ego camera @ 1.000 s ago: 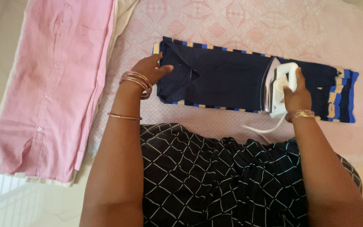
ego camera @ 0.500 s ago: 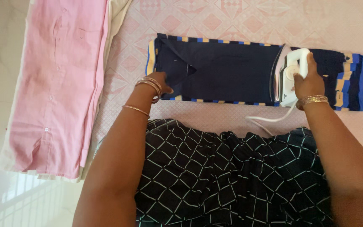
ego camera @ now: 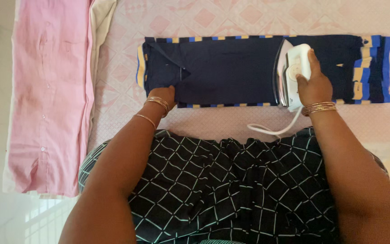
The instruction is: The person irons a dark blue garment with a striped border, then switches to a cream-colored garment. They use a white electric iron and smooth the fabric with their hands. The garments are laid on a patterned mat on the floor.
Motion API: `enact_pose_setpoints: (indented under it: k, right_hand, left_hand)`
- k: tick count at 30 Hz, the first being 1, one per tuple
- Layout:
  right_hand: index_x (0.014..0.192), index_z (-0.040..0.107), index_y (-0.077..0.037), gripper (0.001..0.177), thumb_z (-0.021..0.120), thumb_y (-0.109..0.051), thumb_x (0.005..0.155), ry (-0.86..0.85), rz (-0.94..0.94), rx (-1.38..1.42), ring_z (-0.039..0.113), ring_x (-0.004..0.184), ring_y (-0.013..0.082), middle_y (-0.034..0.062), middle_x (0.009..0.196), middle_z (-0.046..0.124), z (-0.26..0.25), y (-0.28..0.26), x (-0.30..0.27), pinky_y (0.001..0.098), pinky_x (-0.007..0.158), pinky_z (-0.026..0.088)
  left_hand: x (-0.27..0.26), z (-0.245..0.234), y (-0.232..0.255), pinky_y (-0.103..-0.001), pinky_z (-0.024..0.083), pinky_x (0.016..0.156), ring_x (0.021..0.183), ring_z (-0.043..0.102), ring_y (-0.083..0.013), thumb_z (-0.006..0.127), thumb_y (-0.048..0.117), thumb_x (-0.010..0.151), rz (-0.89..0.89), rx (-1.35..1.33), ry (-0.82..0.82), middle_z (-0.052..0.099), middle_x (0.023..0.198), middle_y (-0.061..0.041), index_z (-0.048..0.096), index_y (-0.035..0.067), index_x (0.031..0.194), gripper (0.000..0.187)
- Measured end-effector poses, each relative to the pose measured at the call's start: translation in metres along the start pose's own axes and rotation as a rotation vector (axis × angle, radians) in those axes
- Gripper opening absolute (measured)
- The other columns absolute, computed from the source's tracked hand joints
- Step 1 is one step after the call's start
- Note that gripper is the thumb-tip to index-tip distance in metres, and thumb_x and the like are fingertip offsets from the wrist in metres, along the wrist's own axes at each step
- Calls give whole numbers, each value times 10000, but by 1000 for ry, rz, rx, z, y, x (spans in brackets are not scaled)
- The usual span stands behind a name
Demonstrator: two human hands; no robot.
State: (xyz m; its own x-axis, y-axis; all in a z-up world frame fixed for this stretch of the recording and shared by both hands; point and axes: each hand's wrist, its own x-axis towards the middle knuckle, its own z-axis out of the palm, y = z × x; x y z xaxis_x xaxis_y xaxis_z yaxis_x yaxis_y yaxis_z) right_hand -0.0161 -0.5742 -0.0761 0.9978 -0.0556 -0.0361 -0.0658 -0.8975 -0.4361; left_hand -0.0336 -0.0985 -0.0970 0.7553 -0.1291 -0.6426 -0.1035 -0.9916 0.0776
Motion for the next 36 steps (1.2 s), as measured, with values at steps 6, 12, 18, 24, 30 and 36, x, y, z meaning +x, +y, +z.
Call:
enact_pose_setpoints:
  k: [6,12,18,24,30,36]
  right_hand:
    - [1677,307,-208,803,712,-187,984,10,-45,6,695,874,475,283,1033,715,0,5,3,552,750,542]
    - [1645,326,-247,826,728,-177,926,35,-63,57,689,893,477,257,1198,708,-2,4,4,558,756,538]
    - [1630,302,-314,828,714,-201,919,15,61,80,686,955,462,256,1098,716,-1,-3,5,548,825,530]
    - [1597,316,-334,793,677,-212,901,-4,113,103,695,935,425,232,1033,722,3,-11,7,537,840,530]
    - [1579,340,-350,783,653,-175,883,8,126,139,709,916,390,207,1052,724,-5,-23,9,511,807,544]
    - [1584,336,-349,775,661,-191,898,37,91,137,708,902,388,192,1025,726,1,-12,6,511,798,545]
  left_hand:
    - [3,12,-13,-461,596,846,1047,730,-370,645,49,914,53,195,162,743,1110,-215,609,18,1214,304]
    - [15,37,-21,-449,588,861,1061,730,-353,605,98,934,-32,285,93,745,1137,-201,677,43,1177,259]
    - [47,56,-42,-609,532,933,1186,671,-391,618,249,967,-401,324,-106,657,1342,-165,657,138,1320,372]
    - [28,15,-28,-513,502,1034,1213,650,-385,543,207,1059,-336,246,278,700,1315,-168,687,69,1275,294]
    - [45,6,83,-543,228,1237,1535,253,-440,611,394,997,109,-127,853,326,1633,-310,468,-116,1483,719]
    - [40,74,149,-616,86,1251,1594,99,-343,384,583,1062,-332,-269,640,144,1715,-202,203,-33,1624,853]
